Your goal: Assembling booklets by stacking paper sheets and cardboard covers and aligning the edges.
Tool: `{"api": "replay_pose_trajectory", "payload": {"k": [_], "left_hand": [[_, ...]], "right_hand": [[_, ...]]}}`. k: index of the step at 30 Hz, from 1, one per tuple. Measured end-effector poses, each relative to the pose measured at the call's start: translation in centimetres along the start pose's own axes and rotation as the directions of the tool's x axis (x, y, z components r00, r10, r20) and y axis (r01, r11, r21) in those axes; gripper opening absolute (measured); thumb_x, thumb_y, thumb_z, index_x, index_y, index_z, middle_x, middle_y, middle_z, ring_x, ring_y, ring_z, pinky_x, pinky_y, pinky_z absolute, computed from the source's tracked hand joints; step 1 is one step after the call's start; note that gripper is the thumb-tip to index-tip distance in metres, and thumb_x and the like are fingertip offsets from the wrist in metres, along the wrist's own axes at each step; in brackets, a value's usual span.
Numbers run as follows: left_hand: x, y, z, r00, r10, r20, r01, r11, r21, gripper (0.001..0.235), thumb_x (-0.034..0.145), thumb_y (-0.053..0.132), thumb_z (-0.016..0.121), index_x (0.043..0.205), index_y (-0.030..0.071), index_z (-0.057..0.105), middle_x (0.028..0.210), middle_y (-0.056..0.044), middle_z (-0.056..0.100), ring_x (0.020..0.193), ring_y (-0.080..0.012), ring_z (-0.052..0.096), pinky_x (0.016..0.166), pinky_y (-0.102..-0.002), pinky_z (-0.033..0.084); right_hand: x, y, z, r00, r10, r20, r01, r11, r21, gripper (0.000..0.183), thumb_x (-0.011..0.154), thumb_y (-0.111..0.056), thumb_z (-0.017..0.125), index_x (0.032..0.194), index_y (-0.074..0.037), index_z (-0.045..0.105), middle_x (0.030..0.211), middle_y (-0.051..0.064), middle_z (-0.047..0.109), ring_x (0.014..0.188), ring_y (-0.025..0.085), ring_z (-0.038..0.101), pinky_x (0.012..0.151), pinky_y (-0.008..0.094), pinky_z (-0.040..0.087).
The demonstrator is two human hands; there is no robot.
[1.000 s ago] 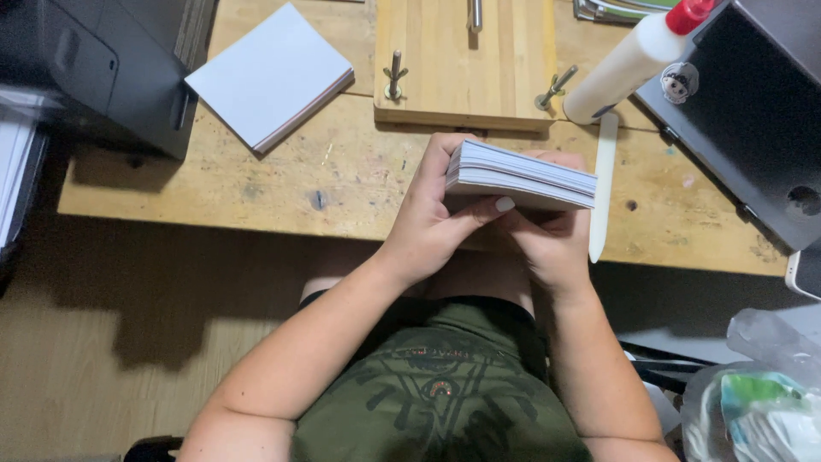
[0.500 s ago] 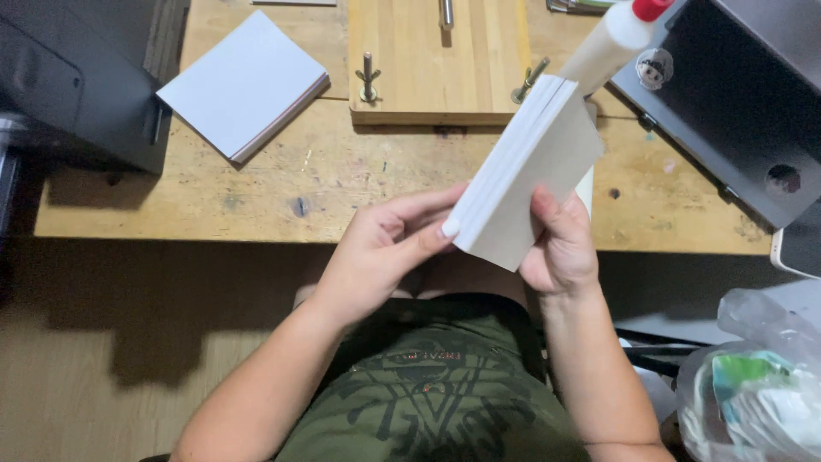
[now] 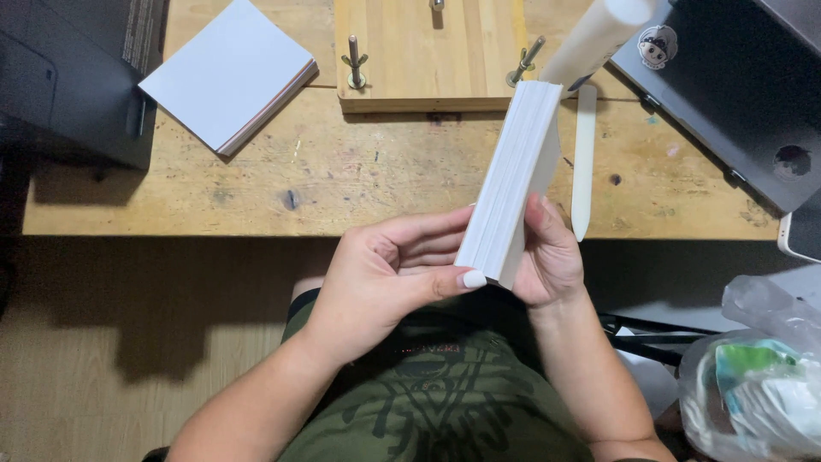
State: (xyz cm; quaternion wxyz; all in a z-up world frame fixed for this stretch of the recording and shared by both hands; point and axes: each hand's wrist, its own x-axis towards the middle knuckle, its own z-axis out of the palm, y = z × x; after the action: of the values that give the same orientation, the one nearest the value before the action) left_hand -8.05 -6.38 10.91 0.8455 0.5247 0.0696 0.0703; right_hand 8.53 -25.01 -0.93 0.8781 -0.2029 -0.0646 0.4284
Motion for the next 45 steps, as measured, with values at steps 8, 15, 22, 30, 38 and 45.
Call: {"api": "replay_pose_trajectory", "payload": {"k": [8, 15, 22, 30, 38, 45], "left_hand": [[1.0, -0.3, -1.0, 0.97, -0.238, -0.053, 0.232, 0.967, -0.105, 0.056, 0.084, 0.012, 0.082, 0.137, -0.002, 0.074, 0.125, -0.017, 0.082, 0.106, -0.0176, 0.077, 0.095, -0.033, 0.068], [1.3, -1.5, -2.5, 0.97, -0.243, 0.027, 0.244, 0.963, -0.113, 0.056, 0.088, 0.011, 0.081, 0.142, -0.001, 0.07, 0.122, -0.015, 0.08, 0.106, -0.0174, 0.076, 0.093, -0.029, 0.066], [2.3, -1.5, -4.3, 0.99, -0.123, 0.072, 0.115, 0.988, 0.105, 0.052, 0.099, 0.021, 0.07, 0.149, 0.006, 0.06, 0.122, -0.013, 0.081, 0.109, -0.0156, 0.075, 0.092, -0.029, 0.059], [5.2, -0.8, -7.5, 0.933, 0.343, 0.11, -0.323, 0.661, 0.677, 0.081, 0.105, 0.019, 0.073, 0.169, 0.018, 0.023, 0.175, -0.02, 0.039, 0.165, -0.0375, 0.039, 0.133, -0.055, 0.031], [7.7, -5.3, -10.0, 0.932, 0.305, 0.194, -0.325, 0.474, 0.818, 0.043, 0.086, -0.002, 0.066, 0.126, 0.013, 0.065, 0.116, -0.007, 0.075, 0.106, -0.0315, 0.07, 0.087, -0.038, 0.049], [7.7, -6.4, -9.8, 0.892, 0.404, 0.203, -0.387, 0.449, 0.806, 0.027, 0.088, -0.006, 0.059, 0.112, 0.008, 0.059, 0.093, -0.009, 0.068, 0.088, -0.0343, 0.069, 0.128, -0.056, 0.041]], "right_hand": [[-0.4, 0.1, 1.7, 0.993, -0.102, -0.055, 0.086, 0.966, -0.245, 0.054, 0.102, -0.018, 0.081, 0.148, 0.001, 0.058, 0.13, 0.017, 0.076, 0.116, 0.031, 0.076, 0.103, 0.046, 0.063], [-0.8, -0.3, 2.0, 0.991, -0.125, -0.042, 0.114, 0.972, -0.205, 0.063, 0.101, -0.011, 0.081, 0.156, -0.003, 0.051, 0.136, 0.018, 0.074, 0.121, 0.033, 0.074, 0.106, 0.051, 0.061], [-0.4, -2.8, 8.2, 0.961, -0.267, -0.076, 0.15, 0.73, -0.667, 0.07, 0.083, -0.015, 0.089, 0.142, 0.002, 0.057, 0.132, 0.016, 0.073, 0.116, 0.026, 0.073, 0.105, 0.042, 0.062], [3.8, -5.2, 17.2, 0.952, 0.172, 0.253, 0.272, -0.853, -0.446, 0.034, 0.097, -0.029, 0.076, 0.126, -0.016, 0.065, 0.11, 0.012, 0.075, 0.098, 0.042, 0.073, 0.072, 0.053, 0.052], [5.8, -1.9, 14.5, 0.951, 0.306, 0.035, 0.306, -0.927, -0.218, 0.024, 0.098, -0.024, 0.063, 0.108, -0.016, 0.043, 0.087, 0.009, 0.07, 0.075, 0.045, 0.07, 0.056, 0.058, 0.05], [6.1, -2.5, 15.2, 0.943, 0.333, -0.005, 0.329, -0.934, -0.138, 0.028, 0.091, -0.019, 0.064, 0.109, -0.018, 0.042, 0.09, 0.006, 0.073, 0.075, 0.046, 0.072, 0.054, 0.056, 0.05]]}}
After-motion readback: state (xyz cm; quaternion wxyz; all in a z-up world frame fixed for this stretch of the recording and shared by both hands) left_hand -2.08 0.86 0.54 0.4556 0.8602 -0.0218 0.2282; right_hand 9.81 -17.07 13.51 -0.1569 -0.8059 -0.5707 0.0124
